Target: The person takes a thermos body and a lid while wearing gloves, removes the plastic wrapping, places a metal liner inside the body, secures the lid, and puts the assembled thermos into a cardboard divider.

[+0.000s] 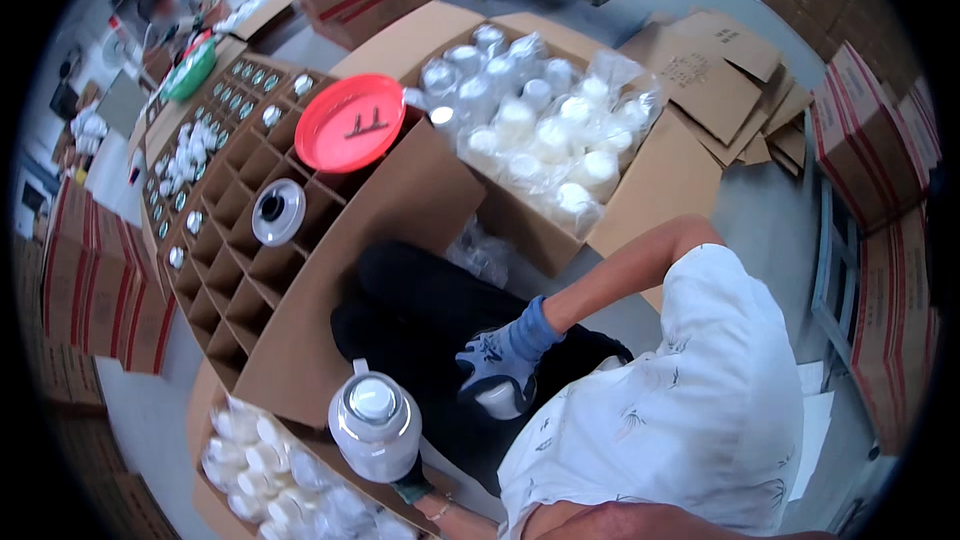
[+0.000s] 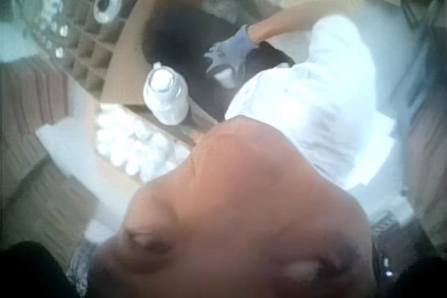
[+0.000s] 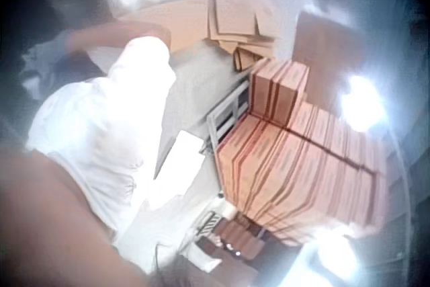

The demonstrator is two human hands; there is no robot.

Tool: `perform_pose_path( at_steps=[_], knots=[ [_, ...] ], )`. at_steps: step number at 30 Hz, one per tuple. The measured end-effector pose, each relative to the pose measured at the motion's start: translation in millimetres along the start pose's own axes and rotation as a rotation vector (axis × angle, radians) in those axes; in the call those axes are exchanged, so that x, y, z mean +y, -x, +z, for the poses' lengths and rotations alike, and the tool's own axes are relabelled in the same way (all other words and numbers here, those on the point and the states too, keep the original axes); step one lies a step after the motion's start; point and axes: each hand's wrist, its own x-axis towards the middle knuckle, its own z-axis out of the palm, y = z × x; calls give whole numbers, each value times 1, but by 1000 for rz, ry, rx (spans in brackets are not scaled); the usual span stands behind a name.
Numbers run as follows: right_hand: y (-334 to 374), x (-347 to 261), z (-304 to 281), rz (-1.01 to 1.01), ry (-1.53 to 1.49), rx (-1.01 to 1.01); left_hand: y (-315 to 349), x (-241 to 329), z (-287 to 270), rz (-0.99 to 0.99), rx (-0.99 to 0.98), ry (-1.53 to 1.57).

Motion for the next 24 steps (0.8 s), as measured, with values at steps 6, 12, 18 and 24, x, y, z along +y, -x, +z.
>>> perform_pose_path(
  at_steps=[6,12,18,24],
  knots=[
    [15,-41,-104,-328,271,757,-17,39,-33,6,-40,47],
    [-23,-42,-97,47,-220,878,-26,55,-46,14,-108,65],
    [-9,-31,-101,363,-837,427,-30,65,-70,-5,-133,18],
    [-8,9,-117,245,98,83,-90,113,-90,305,-299,-193]
  ],
)
